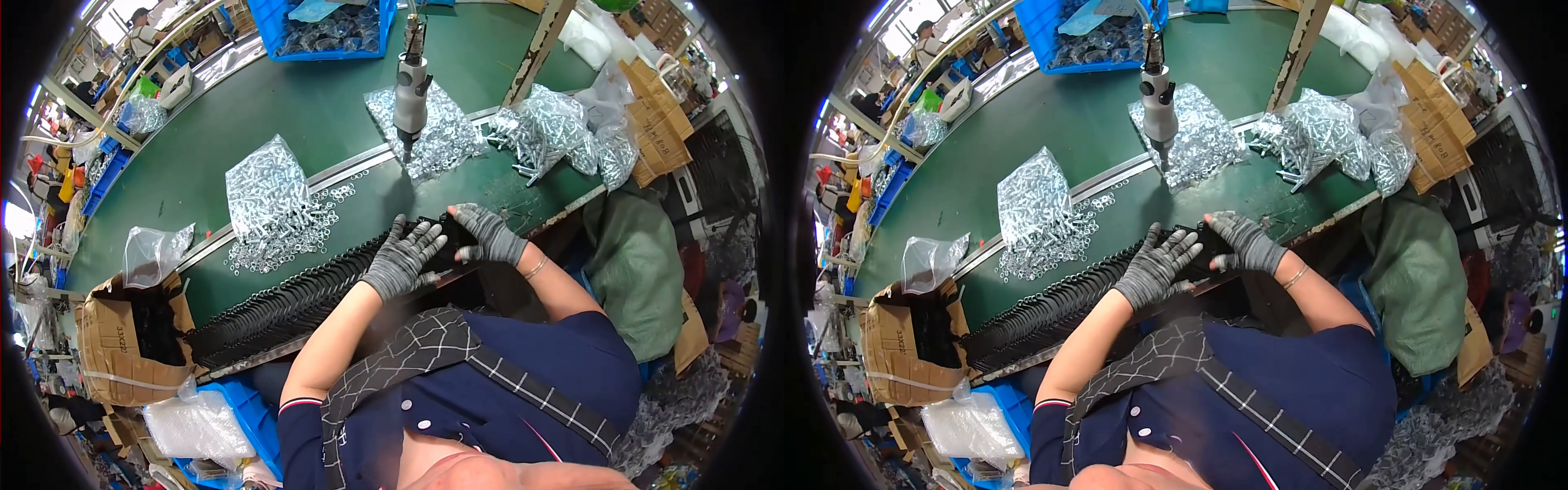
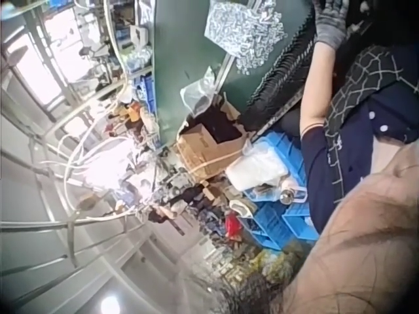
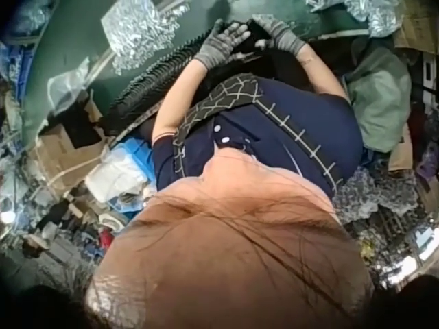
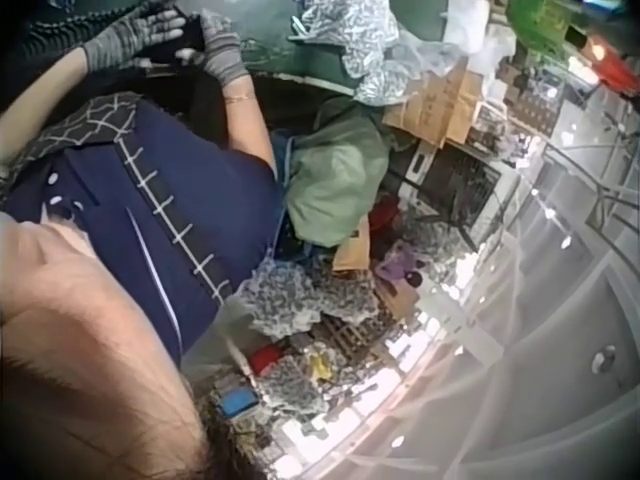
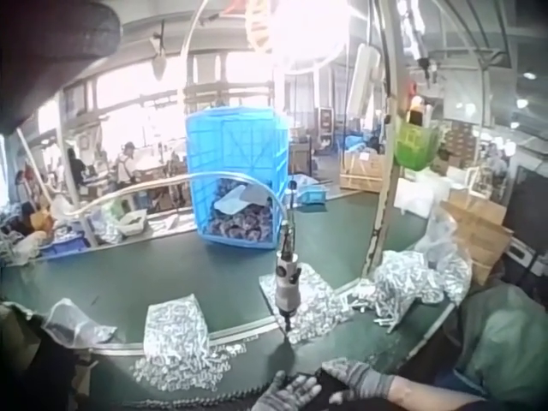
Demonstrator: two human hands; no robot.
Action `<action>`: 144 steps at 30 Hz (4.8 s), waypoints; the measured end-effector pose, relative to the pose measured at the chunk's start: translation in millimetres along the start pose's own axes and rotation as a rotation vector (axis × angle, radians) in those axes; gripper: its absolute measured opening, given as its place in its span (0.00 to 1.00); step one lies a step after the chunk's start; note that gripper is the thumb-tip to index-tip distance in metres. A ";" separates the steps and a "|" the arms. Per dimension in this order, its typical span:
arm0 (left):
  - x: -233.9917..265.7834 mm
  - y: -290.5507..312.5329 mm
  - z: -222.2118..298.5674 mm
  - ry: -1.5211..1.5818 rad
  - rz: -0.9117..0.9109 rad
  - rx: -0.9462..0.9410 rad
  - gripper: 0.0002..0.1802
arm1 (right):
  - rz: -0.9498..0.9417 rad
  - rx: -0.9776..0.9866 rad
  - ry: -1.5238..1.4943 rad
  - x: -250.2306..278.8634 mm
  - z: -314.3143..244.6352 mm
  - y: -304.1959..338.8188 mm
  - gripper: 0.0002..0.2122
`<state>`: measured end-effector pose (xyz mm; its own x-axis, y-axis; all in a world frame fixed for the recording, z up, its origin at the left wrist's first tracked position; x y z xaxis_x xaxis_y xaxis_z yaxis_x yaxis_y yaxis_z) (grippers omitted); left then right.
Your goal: The worker is assembling long black industrial components using an electric screwdriver at a factory workstation.
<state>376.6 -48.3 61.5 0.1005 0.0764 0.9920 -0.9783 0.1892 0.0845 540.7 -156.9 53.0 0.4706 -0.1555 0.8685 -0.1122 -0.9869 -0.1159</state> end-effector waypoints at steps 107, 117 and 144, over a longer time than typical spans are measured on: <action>-17.7 -5.7 5.2 0.203 0.355 -0.051 0.37 | -0.426 -0.227 0.055 -91.6 -63.9 -266.8 0.15; -13.1 -6.7 14.1 0.060 0.151 0.036 0.39 | -0.214 0.001 -0.054 -49.3 -36.0 -193.7 0.10; -17.1 -17.3 24.3 0.064 0.212 0.020 0.37 | -0.042 -0.143 -0.001 -2.6 -13.1 -77.8 0.07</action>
<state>387.4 -76.6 45.4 -0.0977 0.1745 0.9798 -0.9821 0.1425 -0.1233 536.7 -79.1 66.0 0.4787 -0.1139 0.8706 -0.2157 -0.9764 -0.0092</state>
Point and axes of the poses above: each hand's wrist, its own y-axis away from the middle knuckle, its own x-axis out of the back of the hand, z = x × y, the point moved 5 cm from there along -y, towards the middle knuckle, and after that the axes turned 4 degrees about -x, right-handed, at the moved point
